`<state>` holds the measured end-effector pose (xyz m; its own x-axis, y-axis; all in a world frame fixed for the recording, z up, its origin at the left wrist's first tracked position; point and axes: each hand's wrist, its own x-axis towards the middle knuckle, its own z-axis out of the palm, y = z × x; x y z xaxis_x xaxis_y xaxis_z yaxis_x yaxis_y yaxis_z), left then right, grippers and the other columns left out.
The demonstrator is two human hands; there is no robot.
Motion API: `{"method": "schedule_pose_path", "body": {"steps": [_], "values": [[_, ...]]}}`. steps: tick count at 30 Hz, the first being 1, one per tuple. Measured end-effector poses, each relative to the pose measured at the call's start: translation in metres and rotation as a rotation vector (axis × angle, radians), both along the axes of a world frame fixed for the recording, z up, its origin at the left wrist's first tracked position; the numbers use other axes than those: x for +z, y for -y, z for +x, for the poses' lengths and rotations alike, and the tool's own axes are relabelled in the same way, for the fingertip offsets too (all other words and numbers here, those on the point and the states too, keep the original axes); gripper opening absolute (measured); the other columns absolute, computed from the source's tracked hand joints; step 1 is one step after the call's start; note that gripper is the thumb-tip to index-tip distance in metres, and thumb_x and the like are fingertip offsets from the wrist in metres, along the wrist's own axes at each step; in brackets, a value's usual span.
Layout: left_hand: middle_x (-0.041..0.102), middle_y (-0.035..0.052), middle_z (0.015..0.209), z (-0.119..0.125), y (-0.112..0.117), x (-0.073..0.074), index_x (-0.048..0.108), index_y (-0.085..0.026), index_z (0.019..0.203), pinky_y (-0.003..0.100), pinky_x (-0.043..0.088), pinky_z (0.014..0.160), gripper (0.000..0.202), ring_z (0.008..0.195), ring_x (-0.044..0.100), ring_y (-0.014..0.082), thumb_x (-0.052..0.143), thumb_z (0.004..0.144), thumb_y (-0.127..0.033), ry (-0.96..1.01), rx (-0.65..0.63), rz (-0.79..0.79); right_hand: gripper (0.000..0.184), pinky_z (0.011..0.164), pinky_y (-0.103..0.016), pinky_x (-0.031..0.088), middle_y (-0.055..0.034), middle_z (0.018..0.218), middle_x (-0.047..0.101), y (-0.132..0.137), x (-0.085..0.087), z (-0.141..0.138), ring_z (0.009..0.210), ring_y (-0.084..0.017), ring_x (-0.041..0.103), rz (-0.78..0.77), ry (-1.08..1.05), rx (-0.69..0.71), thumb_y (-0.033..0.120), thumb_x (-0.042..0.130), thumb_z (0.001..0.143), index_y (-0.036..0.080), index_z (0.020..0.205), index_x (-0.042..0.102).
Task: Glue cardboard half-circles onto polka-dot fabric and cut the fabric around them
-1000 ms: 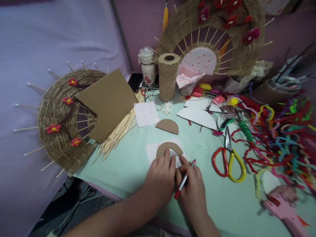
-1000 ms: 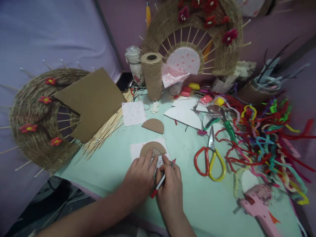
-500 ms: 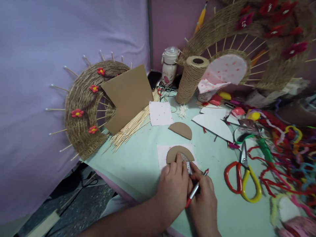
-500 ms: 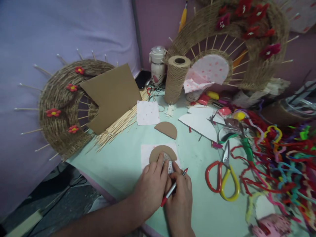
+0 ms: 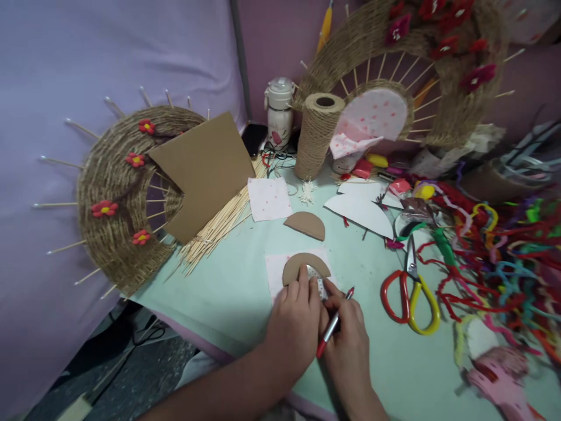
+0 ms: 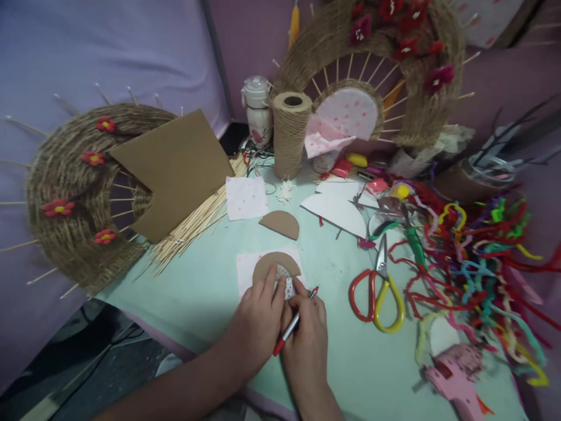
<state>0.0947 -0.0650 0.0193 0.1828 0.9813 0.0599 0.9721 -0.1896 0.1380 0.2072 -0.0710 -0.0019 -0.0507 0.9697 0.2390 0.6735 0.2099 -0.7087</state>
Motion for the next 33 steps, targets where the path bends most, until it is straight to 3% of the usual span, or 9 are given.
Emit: {"method": "schedule_pose_path", "body": {"steps": [6,33], "values": [[0.045,0.0184,0.148,-0.0006,0.0003,-0.0016,0.051,-0.012,0.135,0.039,0.049,0.086,0.042,0.111,0.059,0.0269,0.050,0.094,-0.023,0.033,0.008,-0.046,0.008,0.077,-0.042,0.050,-0.0100,0.120,0.066,-0.0022,0.0038,-0.0020,0.105,-0.026,0.056,0.026,0.001,-0.001,0.022,0.049,0.094,0.024,0.089,0.055],[0.051,0.0205,0.141,-0.0028,-0.0033,-0.0022,0.052,-0.008,0.131,0.038,0.051,0.082,0.041,0.102,0.061,0.0260,0.050,0.092,-0.020,0.007,-0.034,0.020,0.011,0.083,-0.045,0.050,-0.0097,0.128,0.063,-0.0033,0.0048,-0.0024,0.107,-0.026,0.054,0.023,-0.019,-0.007,0.019,0.050,0.093,0.024,0.084,0.048]]}}
